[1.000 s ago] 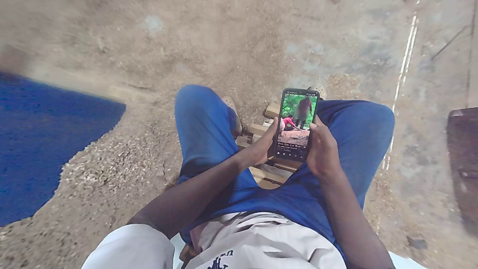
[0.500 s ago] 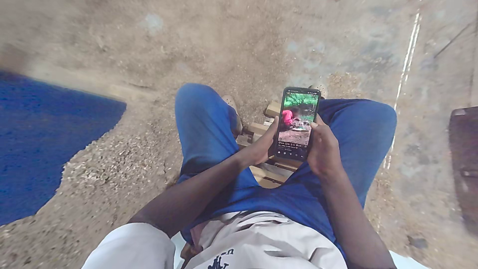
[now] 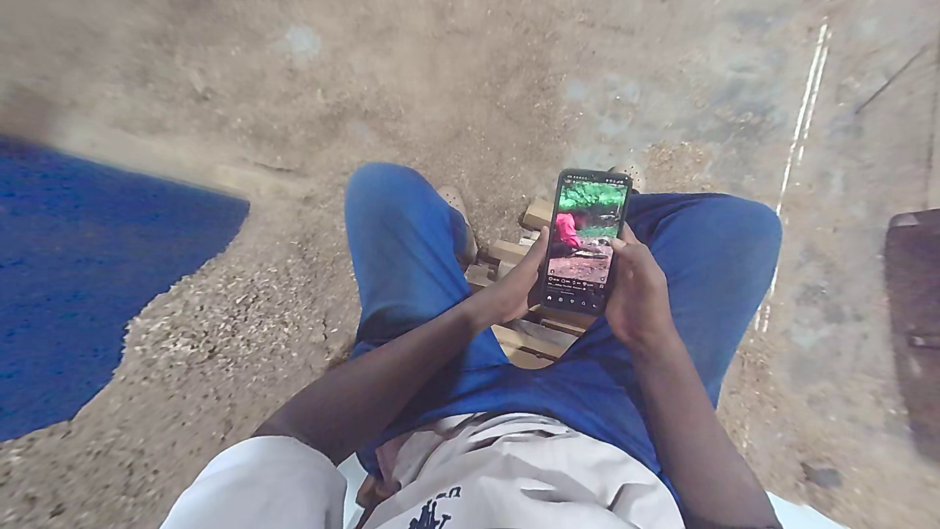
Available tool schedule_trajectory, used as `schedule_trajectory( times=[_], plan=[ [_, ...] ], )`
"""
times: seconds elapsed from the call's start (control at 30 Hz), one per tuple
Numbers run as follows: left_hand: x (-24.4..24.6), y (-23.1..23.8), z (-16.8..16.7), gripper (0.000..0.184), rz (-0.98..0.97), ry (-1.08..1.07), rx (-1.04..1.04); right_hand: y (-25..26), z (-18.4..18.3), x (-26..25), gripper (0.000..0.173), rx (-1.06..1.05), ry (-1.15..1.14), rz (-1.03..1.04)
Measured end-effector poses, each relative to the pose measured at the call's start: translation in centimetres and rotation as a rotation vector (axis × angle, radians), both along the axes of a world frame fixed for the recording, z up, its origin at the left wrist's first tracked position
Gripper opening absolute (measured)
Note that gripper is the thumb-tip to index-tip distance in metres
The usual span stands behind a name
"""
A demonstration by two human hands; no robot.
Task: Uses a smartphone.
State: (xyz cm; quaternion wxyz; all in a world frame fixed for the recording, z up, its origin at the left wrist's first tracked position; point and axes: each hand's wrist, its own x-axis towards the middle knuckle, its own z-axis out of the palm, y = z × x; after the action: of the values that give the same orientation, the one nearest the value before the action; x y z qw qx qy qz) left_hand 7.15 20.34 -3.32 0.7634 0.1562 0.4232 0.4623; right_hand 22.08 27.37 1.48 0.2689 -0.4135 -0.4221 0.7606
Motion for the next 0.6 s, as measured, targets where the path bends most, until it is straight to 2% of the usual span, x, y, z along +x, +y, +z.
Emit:
schedule_trajectory(
  times=[0.6],
  plan=[
    [0.01,0.08,0.08,0.077,0.0,-0.011,-0.012,0.01,0.18,0.0,0.051,-0.013,-0.006,0.007]
  ],
)
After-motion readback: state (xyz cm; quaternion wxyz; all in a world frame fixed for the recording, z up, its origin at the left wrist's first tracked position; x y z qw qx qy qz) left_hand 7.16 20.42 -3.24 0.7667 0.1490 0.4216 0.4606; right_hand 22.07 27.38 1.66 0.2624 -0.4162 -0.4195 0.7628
